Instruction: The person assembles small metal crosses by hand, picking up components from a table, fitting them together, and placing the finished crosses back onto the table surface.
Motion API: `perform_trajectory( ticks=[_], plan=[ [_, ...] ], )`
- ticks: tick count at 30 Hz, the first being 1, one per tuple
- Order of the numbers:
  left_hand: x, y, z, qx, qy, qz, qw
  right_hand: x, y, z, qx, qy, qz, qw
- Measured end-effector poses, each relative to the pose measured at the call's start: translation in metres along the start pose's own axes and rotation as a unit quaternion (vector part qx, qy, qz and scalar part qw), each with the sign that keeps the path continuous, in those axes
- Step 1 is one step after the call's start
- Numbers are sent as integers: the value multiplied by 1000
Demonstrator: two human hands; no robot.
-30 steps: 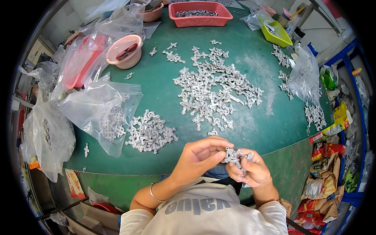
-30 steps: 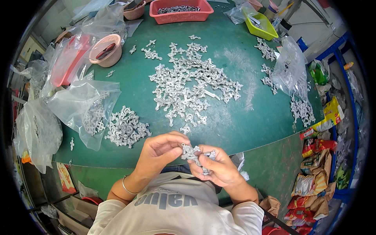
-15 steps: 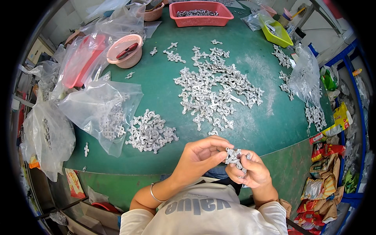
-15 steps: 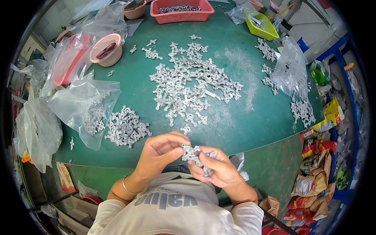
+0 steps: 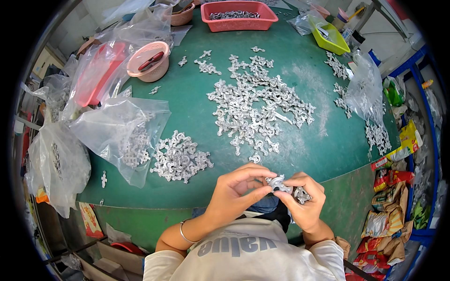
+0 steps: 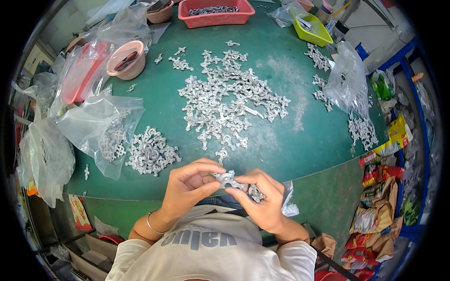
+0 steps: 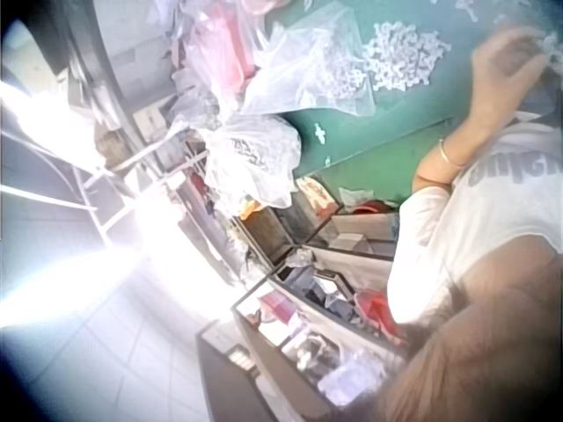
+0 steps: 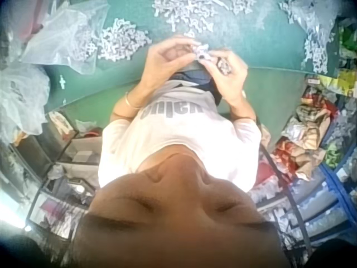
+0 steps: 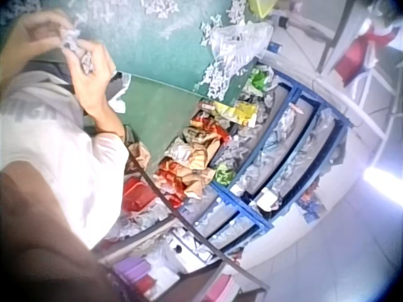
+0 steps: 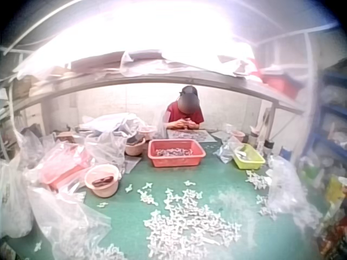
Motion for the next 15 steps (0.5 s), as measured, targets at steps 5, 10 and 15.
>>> perform_trajectory(
  ticks=[5,10,15],
  plan=[
    [1,2,2,-31,17,-29,999,0,-5,-2,-23,10,-38,999],
    [1,3,3,-57,27,-76,995,0,-6,-3,-19,3,-43,999],
    [1,2,1,-55,17,-81,995,0,-7,-4,-29,-4,-57,998]
  ],
)
Point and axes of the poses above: each hand's wrist, its own x-axis towards the middle knuckle, its own z-axis out of the palm, y = z × x, the point moved 3 cm from there along x, towards the middle knuckle, and after that the axes turned 4 degrees about -y, right-handed, at the moved point
